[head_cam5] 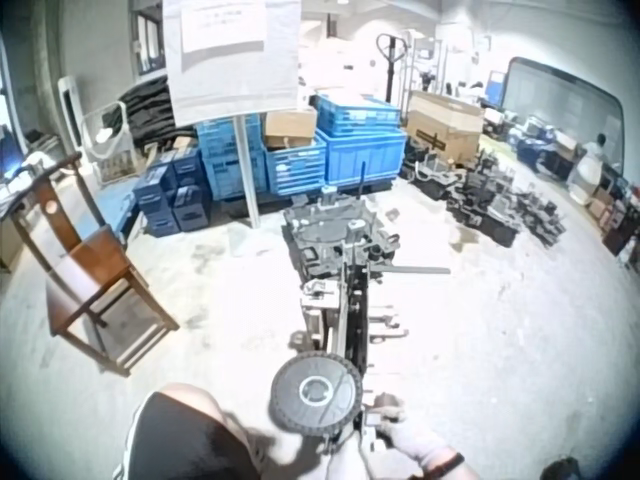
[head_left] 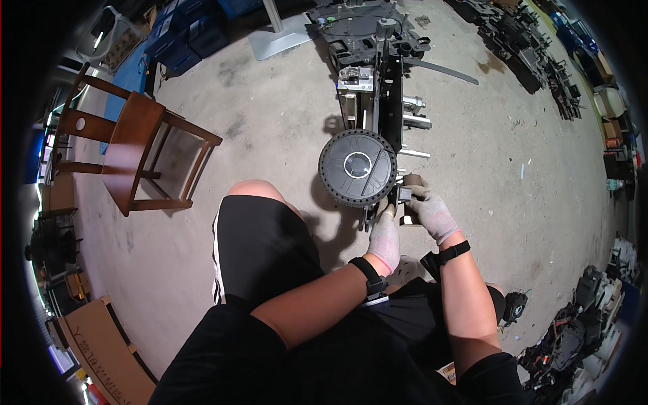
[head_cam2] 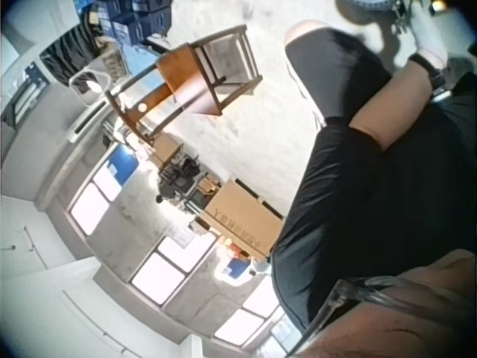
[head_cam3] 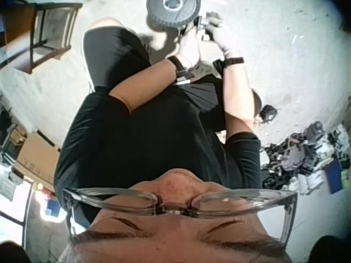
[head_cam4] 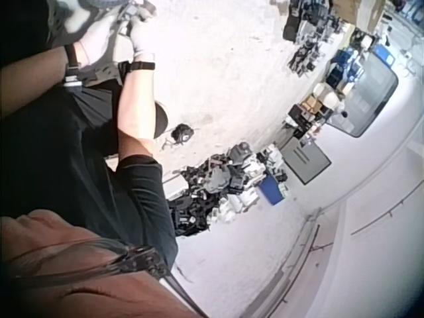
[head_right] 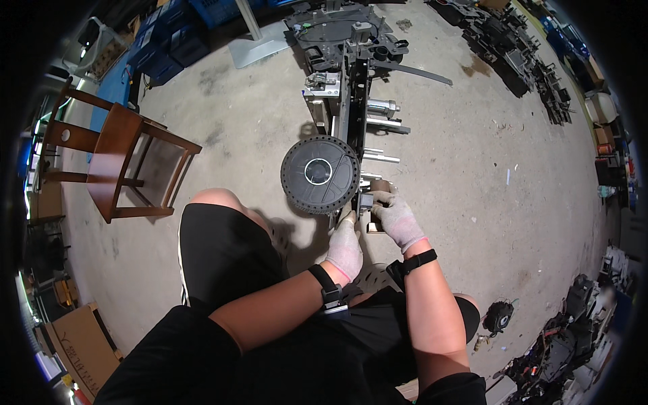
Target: The person is assembling an electromechanical device by attaching a large gear and various components to a metal frame.
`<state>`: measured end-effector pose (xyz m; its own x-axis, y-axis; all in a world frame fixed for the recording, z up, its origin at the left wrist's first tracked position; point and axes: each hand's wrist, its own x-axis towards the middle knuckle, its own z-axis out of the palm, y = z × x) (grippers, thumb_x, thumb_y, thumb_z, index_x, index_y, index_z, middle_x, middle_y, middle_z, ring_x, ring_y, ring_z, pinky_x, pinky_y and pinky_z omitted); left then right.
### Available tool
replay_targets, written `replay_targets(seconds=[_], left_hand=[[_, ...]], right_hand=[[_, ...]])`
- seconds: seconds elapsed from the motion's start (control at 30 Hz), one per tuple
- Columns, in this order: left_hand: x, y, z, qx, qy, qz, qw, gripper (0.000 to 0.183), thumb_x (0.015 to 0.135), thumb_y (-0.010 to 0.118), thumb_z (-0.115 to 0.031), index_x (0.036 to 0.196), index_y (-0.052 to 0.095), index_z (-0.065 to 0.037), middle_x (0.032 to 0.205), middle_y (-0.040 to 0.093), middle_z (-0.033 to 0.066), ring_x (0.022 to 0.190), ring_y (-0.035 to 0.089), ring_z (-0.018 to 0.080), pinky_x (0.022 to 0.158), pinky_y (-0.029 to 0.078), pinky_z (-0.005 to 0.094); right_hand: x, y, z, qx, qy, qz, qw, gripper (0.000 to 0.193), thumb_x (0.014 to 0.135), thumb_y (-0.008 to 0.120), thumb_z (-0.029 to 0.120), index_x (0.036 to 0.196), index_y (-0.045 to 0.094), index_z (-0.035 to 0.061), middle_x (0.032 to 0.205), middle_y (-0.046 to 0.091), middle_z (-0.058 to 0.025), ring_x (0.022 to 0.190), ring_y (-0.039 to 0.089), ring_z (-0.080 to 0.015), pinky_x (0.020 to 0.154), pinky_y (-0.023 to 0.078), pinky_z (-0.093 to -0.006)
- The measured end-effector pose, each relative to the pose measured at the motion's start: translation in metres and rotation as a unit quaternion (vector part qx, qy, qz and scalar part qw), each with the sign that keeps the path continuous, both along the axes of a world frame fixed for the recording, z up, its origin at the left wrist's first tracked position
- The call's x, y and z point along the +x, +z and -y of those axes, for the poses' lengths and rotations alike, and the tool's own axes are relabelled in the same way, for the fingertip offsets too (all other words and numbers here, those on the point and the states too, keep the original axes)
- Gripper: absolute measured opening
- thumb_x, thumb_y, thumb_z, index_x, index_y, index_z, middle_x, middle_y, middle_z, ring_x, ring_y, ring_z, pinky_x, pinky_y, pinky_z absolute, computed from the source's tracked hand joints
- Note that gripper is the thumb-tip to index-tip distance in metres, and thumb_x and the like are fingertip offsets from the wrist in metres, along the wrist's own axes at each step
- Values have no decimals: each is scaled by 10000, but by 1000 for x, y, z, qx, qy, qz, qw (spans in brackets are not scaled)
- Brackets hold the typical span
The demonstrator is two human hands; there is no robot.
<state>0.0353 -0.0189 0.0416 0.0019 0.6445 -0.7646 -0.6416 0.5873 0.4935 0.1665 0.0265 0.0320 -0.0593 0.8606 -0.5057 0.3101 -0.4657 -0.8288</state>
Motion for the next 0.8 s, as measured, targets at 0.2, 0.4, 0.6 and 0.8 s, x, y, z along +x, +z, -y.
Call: replay_targets(seconds=[0.2, 0.4, 0.6, 0.8], left_hand=[[-3, -21, 8, 180, -186, -331, 907, 500, 1011, 325, -337, 1295, 490, 39, 1277, 544, 197, 1205, 467, 320, 1019, 348, 381], [-12, -35, 12, 239, -289, -386, 843, 455, 994, 352, -281, 1249, 474, 76, 1215, 541, 308, 1143, 511, 428, 1000, 382, 450], [-18, -40, 15, 360, -327, -532, 693, 361, 898, 436, -51, 1239, 464, 64, 1145, 569, 293, 1069, 540, 460, 938, 415, 504], [-28, -29, 8, 338, -462, -504, 647, 425, 934, 353, -55, 1322, 377, 116, 1267, 479, 370, 1223, 459, 473, 1049, 352, 496]], right_hand=[[3, -4, 2, -8, 12, 16, 1000, 256, 862, 571, 87, 1088, 677, 30, 995, 662, -122, 901, 652, -236, 810, 528, -335], [4, -7, 2, -2, 6, 3, 1000, 264, 850, 578, 88, 1089, 678, 31, 1029, 661, -124, 919, 643, -230, 821, 520, -331], [3, -8, 2, -16, -4, 16, 1000, 265, 844, 575, 75, 1083, 683, 34, 1008, 665, -126, 906, 644, -218, 834, 514, -324], [3, -3, 4, -19, -13, 9, 1000, 270, 837, 574, 62, 1081, 686, 35, 973, 677, -120, 884, 648, -219, 841, 510, -321]])
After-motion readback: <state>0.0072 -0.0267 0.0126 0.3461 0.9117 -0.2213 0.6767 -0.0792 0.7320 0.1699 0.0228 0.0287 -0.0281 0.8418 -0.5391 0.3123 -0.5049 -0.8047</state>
